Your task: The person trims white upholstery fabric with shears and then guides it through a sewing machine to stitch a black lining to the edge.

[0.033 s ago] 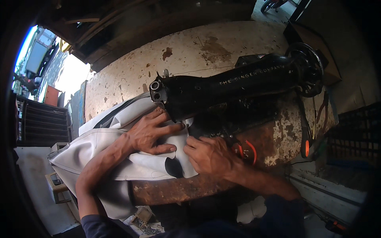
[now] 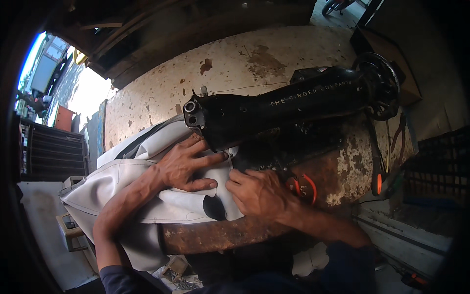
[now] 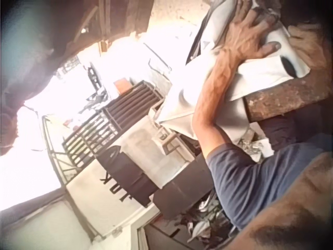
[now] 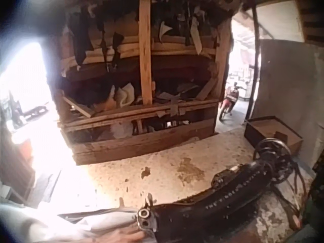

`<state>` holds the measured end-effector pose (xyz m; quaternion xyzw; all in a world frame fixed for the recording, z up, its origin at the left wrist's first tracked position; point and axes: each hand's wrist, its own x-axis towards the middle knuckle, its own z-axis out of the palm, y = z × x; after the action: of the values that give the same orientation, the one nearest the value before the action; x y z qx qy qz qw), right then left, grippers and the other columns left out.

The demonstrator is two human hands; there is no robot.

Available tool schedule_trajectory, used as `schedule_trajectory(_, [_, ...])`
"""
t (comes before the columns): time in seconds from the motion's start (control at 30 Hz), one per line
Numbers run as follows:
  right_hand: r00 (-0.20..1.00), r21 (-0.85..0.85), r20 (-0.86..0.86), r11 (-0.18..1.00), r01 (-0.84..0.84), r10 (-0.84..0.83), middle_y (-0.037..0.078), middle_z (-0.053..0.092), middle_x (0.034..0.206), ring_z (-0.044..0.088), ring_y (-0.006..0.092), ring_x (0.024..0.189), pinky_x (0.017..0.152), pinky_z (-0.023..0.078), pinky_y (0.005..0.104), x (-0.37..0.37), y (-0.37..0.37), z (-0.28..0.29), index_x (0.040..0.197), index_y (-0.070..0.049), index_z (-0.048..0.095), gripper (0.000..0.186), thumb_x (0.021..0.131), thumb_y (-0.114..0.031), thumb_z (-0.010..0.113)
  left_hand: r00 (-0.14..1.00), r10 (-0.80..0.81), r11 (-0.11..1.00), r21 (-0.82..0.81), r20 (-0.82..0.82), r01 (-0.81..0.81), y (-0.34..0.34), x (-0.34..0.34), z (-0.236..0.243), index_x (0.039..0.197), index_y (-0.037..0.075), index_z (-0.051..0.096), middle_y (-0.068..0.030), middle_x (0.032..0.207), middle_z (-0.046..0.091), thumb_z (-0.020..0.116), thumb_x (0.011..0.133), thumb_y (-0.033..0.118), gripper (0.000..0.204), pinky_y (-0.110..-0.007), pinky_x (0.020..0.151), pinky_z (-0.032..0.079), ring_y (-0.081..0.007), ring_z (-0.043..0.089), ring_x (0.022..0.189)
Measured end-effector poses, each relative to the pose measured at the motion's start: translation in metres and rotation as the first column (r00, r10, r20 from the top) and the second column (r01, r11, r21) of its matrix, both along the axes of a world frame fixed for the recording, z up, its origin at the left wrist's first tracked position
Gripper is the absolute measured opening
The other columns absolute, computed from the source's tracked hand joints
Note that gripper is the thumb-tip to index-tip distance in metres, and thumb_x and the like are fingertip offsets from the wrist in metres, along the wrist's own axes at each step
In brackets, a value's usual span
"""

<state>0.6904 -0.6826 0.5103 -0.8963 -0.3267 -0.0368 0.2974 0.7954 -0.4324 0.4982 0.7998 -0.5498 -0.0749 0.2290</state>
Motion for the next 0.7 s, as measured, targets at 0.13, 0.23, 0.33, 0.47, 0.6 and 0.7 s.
schedule_trajectory(0.13, [0.999, 0.018, -0.035, 1.0, -0.007, 0.008, 0.007, 0.053, 0.083, 0.065, 0.0248, 0.069, 0.055, 0.054, 0.0387, 0.001, -0.001, -0.005, 0.081, -0.007, 0.057, 0.017, 0.08, -0.007, 0.074, 1.0, -0.013, 0.998, 0.066, 0.014, 0.012, -0.003, 0.0, 0.0, 0.136, 0.024, 0.068, -0.0191, 0.146, 0.053, 0.067, 0.094, 0.057, 0.054, -0.058, 0.127, 0.03, -0.0496, 0.035, 0.15])
schedule_trajectory(0.23, [0.992, -0.062, -0.117, 0.996, -0.056, 0.049, 0.007, 0.058, 0.088, 0.067, 0.0262, 0.072, 0.059, 0.056, 0.0401, 0.004, -0.012, 0.005, 0.087, -0.007, 0.061, 0.012, 0.083, -0.009, 0.073, 1.0, -0.019, 0.999, 0.046, 0.013, 0.019, -0.007, 0.003, -0.001, 0.137, 0.025, 0.068, -0.0185, 0.145, 0.053, 0.067, 0.094, 0.056, 0.054, -0.058, 0.126, 0.031, -0.0491, 0.037, 0.149])
schedule_trajectory(0.33, [0.934, 0.023, -0.274, 0.973, -0.23, 0.228, 0.006, 0.064, 0.085, 0.069, 0.0258, 0.075, 0.061, 0.056, 0.0401, 0.014, -0.047, 0.039, 0.097, -0.007, 0.071, 0.011, 0.088, -0.013, 0.075, 1.0, -0.009, 0.998, 0.066, 0.002, 0.009, 0.0, -0.001, 0.001, 0.138, 0.025, 0.068, -0.0184, 0.142, 0.055, 0.068, 0.094, 0.055, 0.053, -0.058, 0.126, 0.032, -0.0489, 0.038, 0.148])
schedule_trajectory(0.47, [0.874, 0.297, 0.16, 0.867, 0.401, -0.459, 0.007, 0.072, 0.084, 0.067, 0.0098, 0.068, 0.062, 0.049, 0.0224, 0.044, -0.099, 0.138, 0.105, -0.002, 0.076, 0.021, 0.095, -0.02, 0.075, 1.0, 0.008, 0.999, 0.053, -0.01, -0.007, 0.003, -0.001, -0.004, 0.137, 0.025, 0.069, -0.0186, 0.14, 0.057, 0.068, 0.093, 0.054, 0.052, -0.058, 0.125, 0.032, -0.0485, 0.04, 0.147])
schedule_trajectory(0.6, [0.552, 0.001, 0.465, 0.623, 0.782, -0.693, 0.014, 0.075, 0.1, 0.072, 0.0276, 0.095, 0.091, 0.052, 0.0415, 0.153, -0.229, 0.142, 0.123, 0.0, 0.071, 0.05, 0.108, -0.044, 0.054, 0.996, -0.006, 1.0, -0.012, 0.085, 0.007, -0.007, 0.003, 0.002, 0.133, 0.026, 0.073, -0.0142, 0.132, 0.062, 0.074, 0.089, 0.05, 0.05, -0.047, 0.097, 0.052, -0.0372, 0.064, 0.107])
schedule_trajectory(0.7, [0.577, -0.357, 0.279, 0.475, 0.805, -0.768, 0.017, 0.075, 0.105, 0.071, 0.0305, 0.099, 0.094, 0.05, 0.0423, 0.138, -0.252, 0.151, 0.123, 0.002, 0.07, 0.053, 0.108, -0.046, 0.051, 0.992, -0.012, 0.993, -0.113, 0.125, 0.027, -0.007, 0.004, -0.007, 0.133, 0.026, 0.074, -0.0147, 0.13, 0.063, 0.074, 0.088, 0.049, 0.05, -0.047, 0.098, 0.052, -0.0376, 0.063, 0.109])
